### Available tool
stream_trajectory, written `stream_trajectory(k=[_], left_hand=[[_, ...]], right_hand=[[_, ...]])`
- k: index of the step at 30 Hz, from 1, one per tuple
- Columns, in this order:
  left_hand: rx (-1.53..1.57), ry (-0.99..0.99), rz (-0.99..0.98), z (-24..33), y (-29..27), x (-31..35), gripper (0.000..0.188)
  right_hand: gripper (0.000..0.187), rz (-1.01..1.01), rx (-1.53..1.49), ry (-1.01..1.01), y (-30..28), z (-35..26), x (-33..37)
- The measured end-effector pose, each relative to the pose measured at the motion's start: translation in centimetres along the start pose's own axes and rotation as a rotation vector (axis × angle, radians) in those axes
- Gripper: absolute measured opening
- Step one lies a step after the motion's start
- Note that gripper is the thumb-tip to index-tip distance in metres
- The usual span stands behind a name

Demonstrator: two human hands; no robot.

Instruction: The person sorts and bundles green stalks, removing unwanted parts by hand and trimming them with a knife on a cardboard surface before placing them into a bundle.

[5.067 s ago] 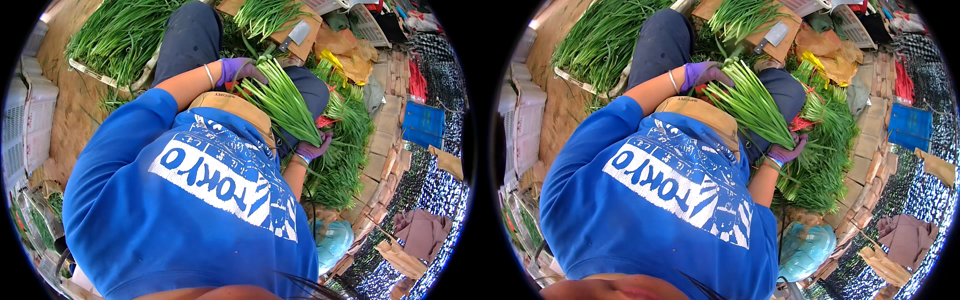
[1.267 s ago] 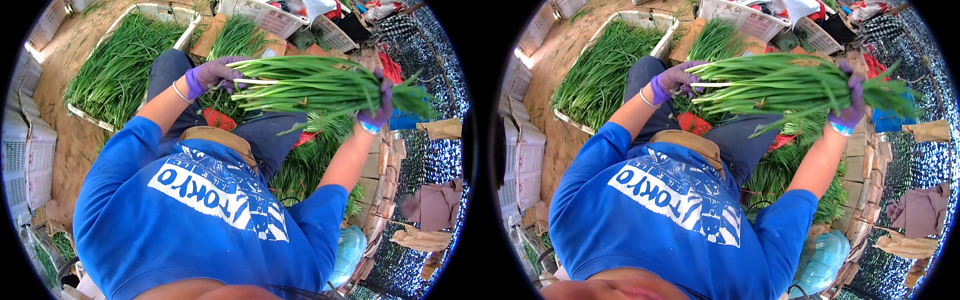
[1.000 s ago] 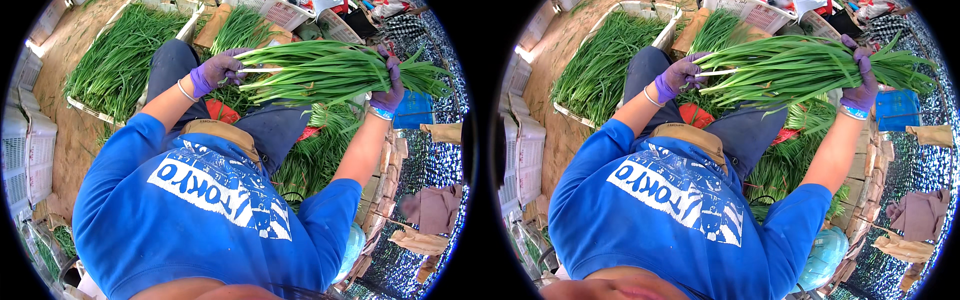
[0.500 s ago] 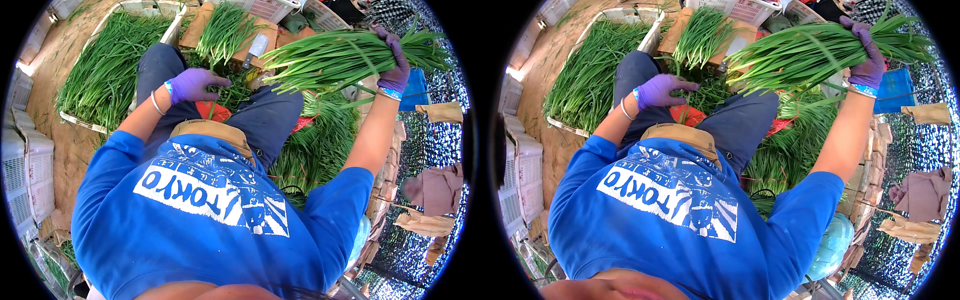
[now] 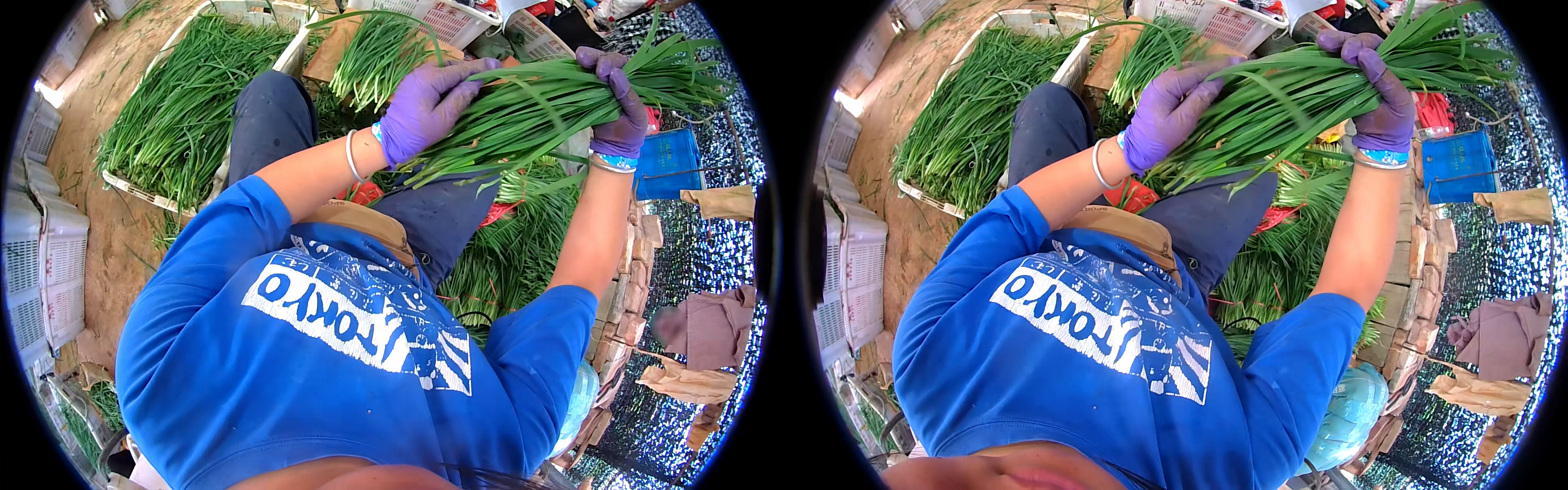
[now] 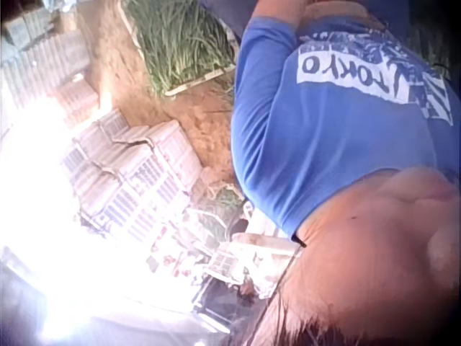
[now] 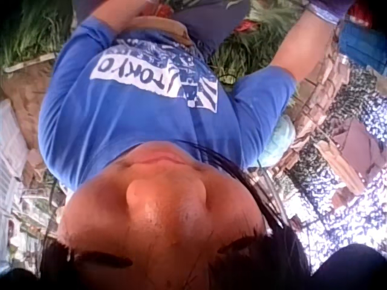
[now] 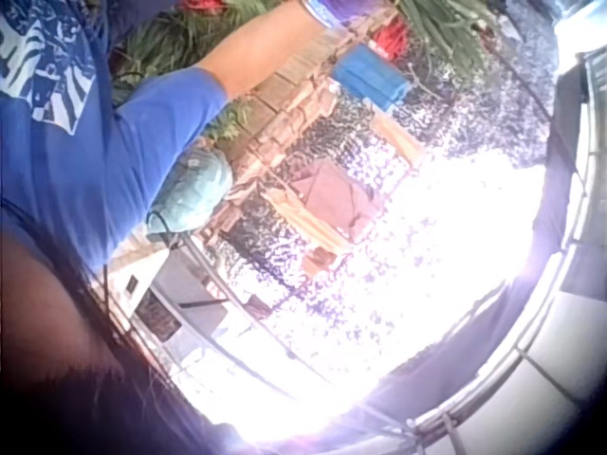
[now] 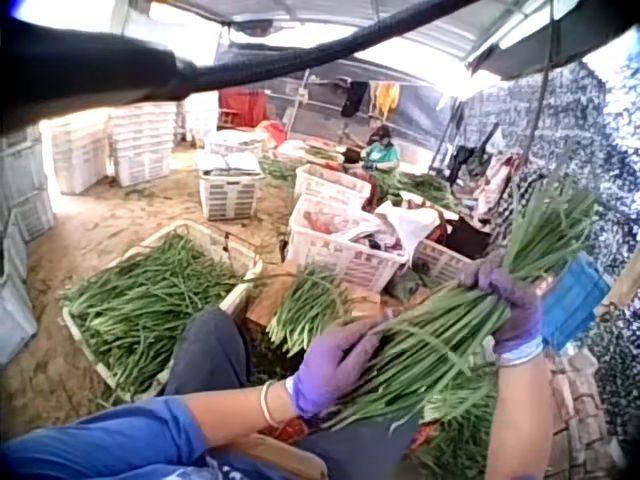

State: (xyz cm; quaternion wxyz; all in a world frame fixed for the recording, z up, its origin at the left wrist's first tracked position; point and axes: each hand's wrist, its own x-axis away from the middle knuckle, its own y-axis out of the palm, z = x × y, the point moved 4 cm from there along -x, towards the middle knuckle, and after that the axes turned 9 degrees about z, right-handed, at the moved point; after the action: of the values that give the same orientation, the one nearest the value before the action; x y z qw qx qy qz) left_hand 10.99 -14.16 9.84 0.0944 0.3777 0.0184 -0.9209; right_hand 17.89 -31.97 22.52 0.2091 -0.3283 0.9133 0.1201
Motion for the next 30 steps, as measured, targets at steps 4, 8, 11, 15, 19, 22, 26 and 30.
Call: stream_trajectory(k=[4,8,11,15,19,22,26,30], left_hand=[[0.055,-0.173,-0.016,-1.6,-0.4,0.8,0.028],[0.235,-0.287,-0.025,-1.2,0.5,0.5,0.029],[0.113,-0.193,-0.039,0.1,1.3,-0.3,0.033],[0.115,-0.093,0.022,0.9,1.1,-1.4,0.030],[0.245,-0.151,0.055,-0.4,0.7,-1.3,0.027],[0.376,-0.239,0.111,-1.9,-0.3,-0.7,0.026],[0.993,-0.697,0.385,-6.1,-2.7,0.9,0.032],[1.148,-0.655,0.140,-5.2,-5.9,4.0,0.035]], right_hand=[[0.012,-0.023,-0.016,-0.052,-0.1,1.0,0.3],[0.013,0.026,-0.105,0.022,-0.3,1.4,0.4],[0.013,-0.014,-0.058,0.107,0.5,1.8,0.3],[0.014,0.042,0.046,0.172,1.3,2.4,0.1],[0.016,0.061,0.109,0.120,1.0,2.3,0.3],[0.018,0.106,0.090,0.123,-0.1,2.5,0.5],[0.018,0.244,-0.009,0.080,-3.1,2.4,0.9],[0.014,0.398,0.171,-0.172,-6.4,0.6,2.0]])
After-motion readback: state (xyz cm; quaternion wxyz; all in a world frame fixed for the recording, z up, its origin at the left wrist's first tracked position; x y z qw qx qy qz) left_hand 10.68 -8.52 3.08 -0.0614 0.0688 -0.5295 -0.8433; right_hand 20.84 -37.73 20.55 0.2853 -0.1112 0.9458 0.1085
